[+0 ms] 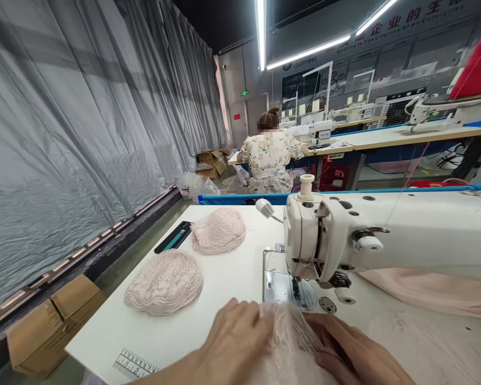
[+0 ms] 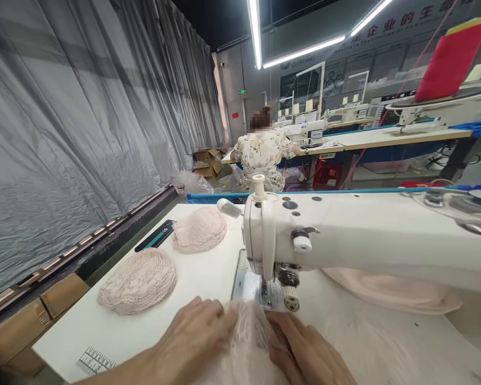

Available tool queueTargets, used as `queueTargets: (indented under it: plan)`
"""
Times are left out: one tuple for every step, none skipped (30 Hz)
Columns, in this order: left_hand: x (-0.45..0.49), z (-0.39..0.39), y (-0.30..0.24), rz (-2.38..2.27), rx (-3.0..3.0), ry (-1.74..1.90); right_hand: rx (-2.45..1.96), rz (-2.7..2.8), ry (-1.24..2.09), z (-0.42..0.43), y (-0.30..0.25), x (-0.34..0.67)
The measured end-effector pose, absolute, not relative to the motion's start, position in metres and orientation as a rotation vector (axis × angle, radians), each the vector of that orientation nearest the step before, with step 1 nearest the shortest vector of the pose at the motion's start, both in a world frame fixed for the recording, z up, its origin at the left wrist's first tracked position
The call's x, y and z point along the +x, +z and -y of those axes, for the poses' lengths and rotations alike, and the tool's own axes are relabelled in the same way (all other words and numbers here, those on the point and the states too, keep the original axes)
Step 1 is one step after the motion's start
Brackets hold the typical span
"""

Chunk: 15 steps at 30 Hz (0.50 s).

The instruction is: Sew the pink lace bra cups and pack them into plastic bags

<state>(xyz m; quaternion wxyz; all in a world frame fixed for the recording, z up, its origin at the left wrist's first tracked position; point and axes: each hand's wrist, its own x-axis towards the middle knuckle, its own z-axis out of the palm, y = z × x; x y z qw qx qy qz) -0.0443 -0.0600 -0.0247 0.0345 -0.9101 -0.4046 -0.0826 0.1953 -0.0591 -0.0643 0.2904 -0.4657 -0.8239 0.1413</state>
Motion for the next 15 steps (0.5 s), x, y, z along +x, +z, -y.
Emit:
queueTargets:
  plan:
    - [-0.049,0.058,-0.019,1.335,-2.686,-0.193,-1.260,2.195,0.424,0.059,-0.064,0.196]
    - [-0.053,0.057,-0.015,1.401,-2.602,-0.144,-1.273,2.194,0.451,0.059,-0.063,0.196]
    - [-0.056,0.057,-0.011,1.438,-2.559,-0.121,-1.277,2.193,0.454,0.059,-0.063,0.196]
    - [-0.057,0.057,-0.008,1.451,-2.543,-0.125,-1.280,2.195,0.446,0.059,-0.063,0.196]
    - [-0.055,0.056,-0.004,1.451,-2.545,-0.157,-1.287,2.203,0.434,0.059,-0.063,0.196]
    - [-0.051,0.055,-0.001,1.448,-2.571,-0.208,-1.293,2.215,0.422,0.058,-0.063,0.196]
    - [-0.045,0.052,0.001,1.460,-2.617,-0.264,-1.302,2.219,0.400,0.058,-0.063,0.196]
    - [-0.037,0.047,0.003,1.481,-2.682,-0.314,-1.317,2.213,0.362,0.058,-0.063,0.196]
    - [-0.028,0.041,0.003,1.519,-2.763,-0.345,-1.334,2.204,0.305,0.058,-0.062,0.196]
    - [-0.019,0.033,0.002,1.572,-2.844,-0.344,-1.354,2.190,0.218,0.058,-0.061,0.197]
    - [-0.011,0.026,0.000,1.609,-2.887,-0.339,-1.367,2.175,0.102,0.059,-0.060,0.198]
    - [-0.004,0.018,-0.003,1.642,-2.913,-0.338,-1.360,2.156,-0.037,0.059,-0.058,0.198]
    - [0.001,0.011,-0.007,1.673,-2.923,-0.344,-1.326,2.145,-0.165,0.059,-0.056,0.198]
    - [0.005,0.005,-0.010,1.693,-2.924,-0.361,-1.267,2.148,-0.259,0.060,-0.054,0.197]
    - [0.007,0.000,-0.013,1.709,-2.926,-0.379,-1.186,2.165,-0.310,0.061,-0.051,0.195]
